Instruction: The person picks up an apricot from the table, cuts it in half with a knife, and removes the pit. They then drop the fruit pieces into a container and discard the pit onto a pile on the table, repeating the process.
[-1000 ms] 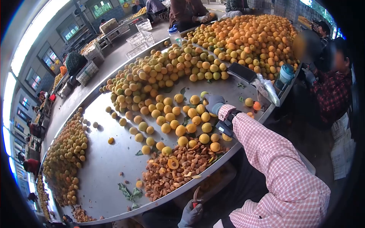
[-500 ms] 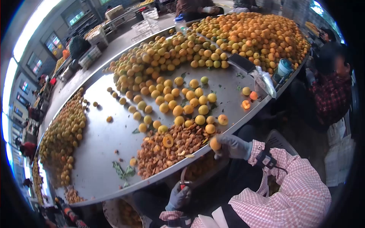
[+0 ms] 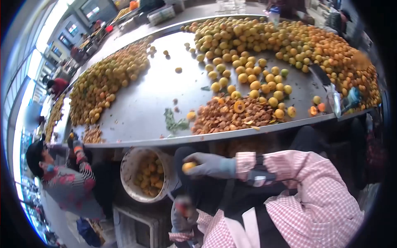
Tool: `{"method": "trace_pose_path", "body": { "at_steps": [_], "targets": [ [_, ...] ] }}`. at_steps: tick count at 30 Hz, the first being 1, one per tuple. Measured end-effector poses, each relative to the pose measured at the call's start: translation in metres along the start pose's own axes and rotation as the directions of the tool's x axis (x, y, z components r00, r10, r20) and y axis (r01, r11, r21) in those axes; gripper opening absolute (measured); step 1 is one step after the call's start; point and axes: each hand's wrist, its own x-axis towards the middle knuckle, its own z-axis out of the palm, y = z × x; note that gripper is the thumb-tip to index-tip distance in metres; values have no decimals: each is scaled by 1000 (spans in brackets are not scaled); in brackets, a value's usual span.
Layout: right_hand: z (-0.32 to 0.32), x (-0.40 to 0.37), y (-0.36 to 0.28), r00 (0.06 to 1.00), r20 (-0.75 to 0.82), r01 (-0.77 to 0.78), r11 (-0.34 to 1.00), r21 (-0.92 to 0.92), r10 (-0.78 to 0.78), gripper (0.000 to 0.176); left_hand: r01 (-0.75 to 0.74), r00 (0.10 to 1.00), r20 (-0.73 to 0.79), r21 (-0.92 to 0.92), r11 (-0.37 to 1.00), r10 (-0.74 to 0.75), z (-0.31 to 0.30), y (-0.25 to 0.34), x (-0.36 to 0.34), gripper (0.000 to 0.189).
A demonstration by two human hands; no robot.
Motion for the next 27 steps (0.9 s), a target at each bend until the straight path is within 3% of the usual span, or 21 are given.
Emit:
{"method": "trace_pose_path", "body": {
  "at_steps": [2, 4, 6, 8, 10, 12, 14, 18, 19, 22, 24, 27],
  "targets": [
    [21, 24, -9, 992, 86, 88, 993, 85, -95, 58, -13, 1000, 26, -13, 1000, 13, -3, 1, -1, 44],
    [24, 31, -3, 995, 38, 86, 995, 54, -88, 62, -30, 991, 131, 13, 999, 28, -9, -1, 9, 42],
    [13, 19, 6, 999, -13, 46, 998, 34, -46, 57, -19, 998, 66, -50, 999, 23, -16, -3, 17, 43],
    [-7, 9, 21, 993, 7, -122, 989, 88, 121, 49, 16, 992, 128, -5, 1000, -15, -21, -2, 27, 42],
    [-30, -20, 30, 990, -69, -118, 987, 109, 125, 35, 90, 983, 158, -3, 996, -89, -17, -4, 49, 41],
    [-53, -52, 40, 963, -197, -153, 977, 150, 181, 37, 124, 974, 184, 32, 992, -128, -13, -9, 73, 39],
    [-71, -107, 44, 903, -377, -98, 951, 292, 209, 39, 170, 957, 252, -76, 983, -146, -4, -17, 104, 42],
    [-80, -149, 89, 840, -493, -4, 910, 415, 229, 40, 239, 934, 281, -36, 970, -219, 27, -29, 130, 40],
    [-78, -156, 99, 838, -496, 4, 906, 423, 228, 41, 237, 940, 250, 11, 971, -232, 32, -34, 133, 39],
    [-76, -173, 100, 810, -541, 43, 897, 440, 227, 43, 268, 899, 340, 74, 960, -277, 38, -50, 141, 40],
    [-76, -167, 110, 838, -514, 95, 880, 466, 182, 45, 342, 895, 304, 5, 940, -327, 42, -57, 138, 39],
    [-74, -164, 107, 857, -481, 56, 895, 442, 184, 45, 302, 921, 207, 161, 940, -331, 52, -55, 137, 39]
  ]
}}
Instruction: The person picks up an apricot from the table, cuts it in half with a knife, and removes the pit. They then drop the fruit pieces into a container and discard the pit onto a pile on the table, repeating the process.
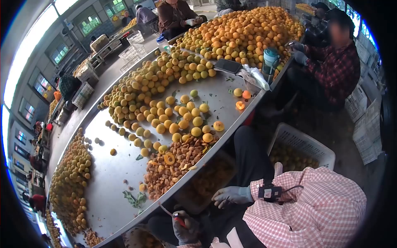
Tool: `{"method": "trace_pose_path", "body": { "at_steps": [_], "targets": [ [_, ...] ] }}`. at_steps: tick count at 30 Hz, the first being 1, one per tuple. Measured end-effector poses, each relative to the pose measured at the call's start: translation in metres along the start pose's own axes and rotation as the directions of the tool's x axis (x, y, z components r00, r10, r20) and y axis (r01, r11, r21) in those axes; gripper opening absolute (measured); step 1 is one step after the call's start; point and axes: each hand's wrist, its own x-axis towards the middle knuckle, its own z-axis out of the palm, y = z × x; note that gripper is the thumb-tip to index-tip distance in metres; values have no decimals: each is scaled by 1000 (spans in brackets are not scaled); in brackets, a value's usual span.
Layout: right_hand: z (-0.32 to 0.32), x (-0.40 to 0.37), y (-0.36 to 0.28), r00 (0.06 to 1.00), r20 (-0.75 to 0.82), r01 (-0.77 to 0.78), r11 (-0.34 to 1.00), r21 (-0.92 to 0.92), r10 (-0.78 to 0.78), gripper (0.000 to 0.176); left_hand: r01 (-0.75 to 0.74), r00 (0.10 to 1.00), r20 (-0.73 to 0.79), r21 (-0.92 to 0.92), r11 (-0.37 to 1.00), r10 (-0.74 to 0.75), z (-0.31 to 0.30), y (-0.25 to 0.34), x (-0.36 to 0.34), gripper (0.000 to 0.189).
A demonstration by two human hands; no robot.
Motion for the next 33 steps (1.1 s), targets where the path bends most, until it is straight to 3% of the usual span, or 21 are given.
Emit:
{"method": "trace_pose_path", "body": {
  "at_steps": [2, 5, 7, 9, 10, 13, 15, 17, 19, 20, 21, 23, 25, 27, 28, 29, 31, 32, 33],
  "targets": [
    [1, 1, -4, 999, 39, -13, 998, -53, 15, 46, 3, 999, 36, 124, 992, -7, 12, 8, 3, 38],
    [-2, 4, -17, 991, 129, 65, 983, -171, -43, 41, 14, 1000, 17, 172, 985, -17, 6, 24, 18, 39],
    [-4, 5, -46, 971, 95, 237, 904, -356, -218, 35, 1, 1000, -15, 164, 987, 2, 0, 32, 32, 40],
    [-8, 18, -79, 933, 68, 356, 874, -330, -354, 31, 39, 999, 34, 58, 998, -41, -12, 42, 50, 40],
    [-1, 20, -103, 892, 56, 424, 785, -451, -449, 31, 35, 998, -54, 35, 999, -33, -10, 44, 56, 38],
    [10, 54, -162, 726, 129, 536, 439, -721, -675, 32, -31, 1000, -7, -138, 990, 30, -40, 41, 78, 38],
    [28, 70, -196, 709, 155, 333, 133, -933, -688, 38, -60, 997, -51, -129, 990, 54, -38, 40, 86, 38],
    [36, 107, -203, 651, 267, 178, -198, -964, -711, 37, -18, 1000, -23, -192, 981, 14, -37, 37, 90, 37],
    [46, 132, -207, 739, 261, 23, -365, -931, -622, 33, -26, 1000, -19, -133, 991, 24, -37, 37, 89, 37],
    [35, 160, -198, 752, 284, -19, -451, -893, -594, 26, -56, 996, -69, 10, 998, 57, -31, 37, 85, 37],
    [32, 171, -192, 733, 316, -11, -475, -880, -603, 26, -81, 990, -105, 150, 985, 97, -26, 38, 87, 37],
    [34, 172, -189, 710, 405, 63, -521, -851, -576, 26, -90, 995, -29, 140, 986, 95, -30, 42, 89, 37],
    [31, 168, -192, 742, 424, 133, -506, -852, -519, 29, -81, 992, -75, 197, 977, 97, -28, 45, 85, 35],
    [22, 172, -196, 532, 601, 508, -343, -790, -596, 33, -77, 994, -60, 194, 978, 90, -29, 45, 89, 35],
    [16, 172, -198, 566, 495, 530, -169, -831, -660, 36, -58, 994, -75, 208, 976, 75, -28, 47, 91, 34],
    [11, 170, -202, 565, 497, 528, -174, -831, -659, 36, -40, 994, -94, 219, 975, 62, -26, 45, 92, 34],
    [1, 170, -214, 604, 377, 523, -8, -853, -702, 34, -51, 995, -75, 222, 974, 69, -26, 42, 90, 34],
    [1, 163, -228, 672, 239, 496, 187, -848, -701, 32, -4, 993, -113, 224, 975, 30, -24, 43, 89, 34],
    [-9, 165, -243, 598, 270, 448, 36, -893, -755, 29, 42, 989, -150, 224, 974, -8, -22, 43, 88, 34]
  ]
}}
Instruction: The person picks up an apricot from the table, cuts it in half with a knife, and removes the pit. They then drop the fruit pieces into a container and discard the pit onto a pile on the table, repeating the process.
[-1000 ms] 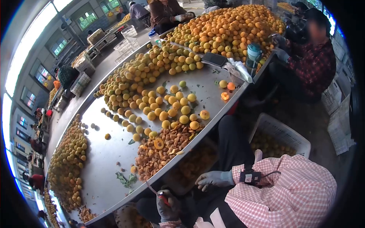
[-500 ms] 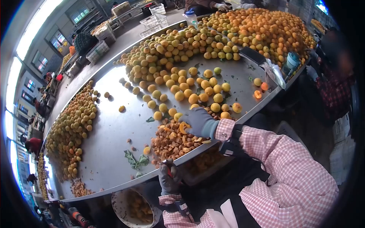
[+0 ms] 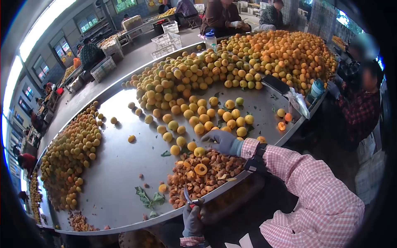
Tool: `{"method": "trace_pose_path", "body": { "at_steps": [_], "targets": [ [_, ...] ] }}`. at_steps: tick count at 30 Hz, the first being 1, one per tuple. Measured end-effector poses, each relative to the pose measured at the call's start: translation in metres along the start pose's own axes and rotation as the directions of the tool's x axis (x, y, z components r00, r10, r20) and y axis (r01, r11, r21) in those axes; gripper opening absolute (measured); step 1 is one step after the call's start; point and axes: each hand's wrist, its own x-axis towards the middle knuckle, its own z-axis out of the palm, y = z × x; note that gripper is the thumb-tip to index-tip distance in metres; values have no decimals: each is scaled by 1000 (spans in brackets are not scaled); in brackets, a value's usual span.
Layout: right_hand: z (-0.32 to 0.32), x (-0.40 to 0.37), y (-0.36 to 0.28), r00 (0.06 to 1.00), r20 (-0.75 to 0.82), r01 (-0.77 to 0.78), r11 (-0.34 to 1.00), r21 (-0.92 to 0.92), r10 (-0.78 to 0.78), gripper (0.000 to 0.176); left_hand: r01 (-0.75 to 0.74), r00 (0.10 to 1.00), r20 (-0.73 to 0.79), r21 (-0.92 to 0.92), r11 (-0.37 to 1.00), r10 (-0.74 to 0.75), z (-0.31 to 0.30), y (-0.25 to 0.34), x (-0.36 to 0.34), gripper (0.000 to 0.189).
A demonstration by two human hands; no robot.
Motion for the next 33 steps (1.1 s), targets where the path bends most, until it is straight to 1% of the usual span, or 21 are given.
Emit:
{"method": "trace_pose_path", "body": {
  "at_steps": [1, 3, 5, 8, 9, 10, 11, 12, 14, 15, 17, 18, 21, 23, 24, 25, 26, 28, 29, 32, 33],
  "targets": [
    [-14, 18, 28, 974, -64, -194, 945, 262, 218, 25, 14, 1000, 15, 2, 1000, -14, 2, 2, 1, 36],
    [-44, 34, 44, 929, -177, -309, 944, 114, 325, 22, 38, 999, 17, 11, 999, -38, 2, 4, 4, 40],
    [-77, 47, 59, 897, -274, -416, 871, -261, 346, 28, 65, 997, 35, 0, 998, -65, 4, 4, 5, 43],
    [-106, 46, 103, 873, -349, -452, 832, -320, 340, 37, 78, 997, 19, -7, 997, -78, 3, 0, 10, 44],
    [-111, 47, 97, 871, -344, -460, 828, -322, 351, 37, 101, 994, -52, 27, 994, -100, 7, -2, 11, 32],
    [-117, 43, 91, 888, -242, -458, 787, -414, 390, 41, 133, 984, -125, 63, 989, -124, 9, -3, 12, 22],
    [-118, 38, 81, 890, -138, -441, 745, -500, 435, 45, 150, 981, -134, 62, 987, -141, 8, -4, 12, 22],
    [-115, 36, 74, 885, -131, -448, 741, -500, 446, 45, 143, 983, -122, 73, 987, -134, 9, -5, 14, 23],
    [-97, 35, 59, 941, 185, -100, 756, -646, 282, 55, 148, 984, -113, 81, 986, -138, 10, -8, 19, 24],
    [-86, 38, 52, 938, 188, -106, 758, -644, 290, 55, 158, 984, -99, 93, 983, -149, 10, -8, 20, 24],
    [-64, 45, 41, 856, 386, -70, 815, -575, 345, 58, 172, 982, -92, 111, 979, -162, 11, -6, 21, 25],
    [-57, 46, 43, 856, 386, -71, 817, -572, 344, 58, 192, 979, -92, 121, 974, -182, 13, -5, 21, 27],
    [-43, 44, 50, 973, 129, -139, 931, -338, 193, 55, 200, 977, -95, 123, 972, -189, 10, -9, 19, 34],
    [-54, 44, 52, 956, 155, -193, 930, -314, 250, 55, 186, 980, -97, 110, 976, -176, 9, -9, 16, 40],
    [-62, 44, 50, 935, 177, -247, 922, -296, 308, 56, 187, 982, -10, 72, 980, -187, 9, -5, 17, 42],
    [-70, 39, 46, 920, 219, -227, 895, -383, 327, 54, 189, 978, 82, 33, 981, -191, 11, -2, 18, 45],
    [-74, 38, 38, 921, 214, -225, 892, -391, 326, 54, 185, 978, 90, 30, 982, -187, 12, -1, 20, 45],
    [-69, 30, 23, 850, 318, -238, 844, -480, 420, 51, 218, 965, 126, 93, 971, -229, 13, 0, 21, 45],
    [-57, 24, 42, 927, 279, -107, 888, -447, 252, 49, 211, 966, 130, 99, 973, -223, 15, 0, 21, 45],
    [-40, 28, 49, 925, 189, -189, 829, -527, 331, 52, 245, 959, 124, 94, 965, -256, 22, 3, 19, 32],
    [-38, 24, 48, 955, 135, -156, 835, -527, 264, 48, 244, 961, 104, 124, 962, -257, 23, 3, 18, 31]
  ]
}}
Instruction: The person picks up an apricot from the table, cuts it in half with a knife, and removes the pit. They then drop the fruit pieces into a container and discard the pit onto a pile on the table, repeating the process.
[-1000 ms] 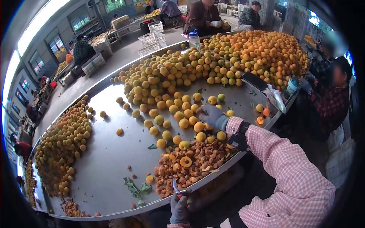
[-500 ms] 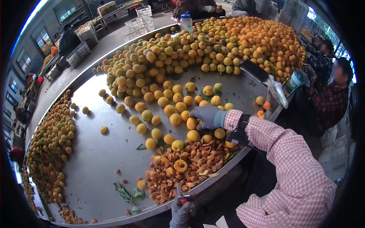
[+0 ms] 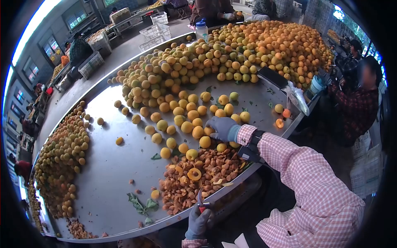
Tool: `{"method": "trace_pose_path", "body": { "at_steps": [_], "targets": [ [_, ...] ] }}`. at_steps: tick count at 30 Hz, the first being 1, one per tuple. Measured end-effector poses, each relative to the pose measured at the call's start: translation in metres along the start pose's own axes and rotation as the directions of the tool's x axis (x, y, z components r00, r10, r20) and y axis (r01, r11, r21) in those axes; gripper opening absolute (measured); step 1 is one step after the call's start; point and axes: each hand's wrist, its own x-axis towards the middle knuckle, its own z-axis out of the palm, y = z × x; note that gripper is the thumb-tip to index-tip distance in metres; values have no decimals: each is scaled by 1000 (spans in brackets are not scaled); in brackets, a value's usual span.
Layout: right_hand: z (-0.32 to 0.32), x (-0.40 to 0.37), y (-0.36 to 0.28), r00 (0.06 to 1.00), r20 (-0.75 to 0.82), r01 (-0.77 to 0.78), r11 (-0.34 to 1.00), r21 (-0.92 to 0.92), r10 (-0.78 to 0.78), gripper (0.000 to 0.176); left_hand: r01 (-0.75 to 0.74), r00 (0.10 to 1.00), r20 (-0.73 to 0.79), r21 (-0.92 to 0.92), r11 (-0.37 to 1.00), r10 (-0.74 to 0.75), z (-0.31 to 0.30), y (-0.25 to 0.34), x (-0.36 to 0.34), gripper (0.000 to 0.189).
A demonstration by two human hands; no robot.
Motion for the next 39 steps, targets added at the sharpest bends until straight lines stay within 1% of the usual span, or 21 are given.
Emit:
{"method": "trace_pose_path", "body": {
  "at_steps": [1, 3, 4, 5, 6, 7, 8, 9, 11, 13, 16, 17, 18, 19, 20, 22, 25, 27, 30, 34, 39],
  "targets": [
    [1, -7, 0, 1000, -5, 5, 1000, 0, -5, 48, 2, 1000, -16, 27, 1000, -2, 1, -2, 0, 29],
    [-6, -25, -7, 965, -261, 73, 976, 208, -17, 41, -8, 1000, -22, 48, 999, 9, -2, -7, 1, 29],
    [-8, -38, -8, 965, -263, 72, 976, 203, -16, 41, -30, 998, -52, 47, 998, 33, -1, -9, 2, 29],
    [-9, -52, -10, 989, -99, -21, 758, 652, 112, 40, -51, 995, -79, 49, 997, 55, 0, -11, 2, 28],
    [-13, -70, -15, 984, 104, -150, 347, 926, 147, 40, -39, 998, -44, 18, 999, 40, -1, -10, 1, 27],
    [-18, -97, -21, 965, 248, -250, 13, 968, 82, 37, -60, 998, -36, 23, 998, 61, -1, -13, 2, 24],
    [-18, -125, -32, 951, 302, -283, -223, 933, 57, 35, -56, 995, -77, 28, 998, 58, 0, -15, 0, 23],
    [-7, -150, -35, 947, 303, -318, -437, 841, -106, 36, -51, 992, -110, 36, 998, 54, 3, -17, -1, 22],
    [3, -194, -45, 928, 290, -363, -402, 841, -233, 49, -68, 997, -32, 37, 997, 69, 14, -21, -10, 21],
    [12, -227, -66, 897, 429, -442, -285, 851, -110, 61, -87, 996, 29, 32, 996, 86, 26, -27, -18, 20],
    [28, -253, -89, 931, 332, -354, -149, 923, -151, 63, -7, 1000, 12, 263, 965, 4, 58, -45, -28, 20],
    [20, -260, -101, 948, 281, -296, -93, 951, -146, 64, -226, 974, 91, 490, 842, 208, 50, -73, -20, 24],
    [33, -264, -104, 962, 254, -253, 14, 967, -100, 50, -277, 956, 114, 652, 705, 270, 57, -81, -23, 27],
    [42, -269, -104, 964, 244, -245, 7, 970, -105, 50, -312, 933, 146, 785, 535, 330, 61, -85, -27, 31],
    [45, -274, -104, 972, 227, -231, -69, 970, -59, 40, -254, 951, 127, 842, 476, 283, 73, -77, -35, 38],
    [42, -280, -103, 979, 197, -186, -196, 963, 42, 19, -251, 950, 126, 853, 457, 286, 86, -74, -46, 38],
    [38, -282, -91, 980, 188, -170, -208, 963, 68, 18, -245, 945, 106, 856, 454, 310, 90, -80, -53, 37],
    [26, -287, -84, 989, 144, -140, -113, 984, 32, 24, -243, 939, 85, 851, 465, 334, 87, -84, -52, 35],
    [4, -298, -80, 995, 101, -102, -92, 990, -17, 54, -199, 960, -23, 647, 736, 280, 93, -77, -58, 25],
    [8, -313, -66, 1000, 13, -14, 64, 998, 24, 49, -168, 976, -20, 572, 803, 218, 103, -63, -66, 25],
    [8, -331, -70, 993, 1, 26, 218, 976, -121, 47, -317, 929, 202, 869, 380, 311, 126, -58, -75, 25]
  ]
}}
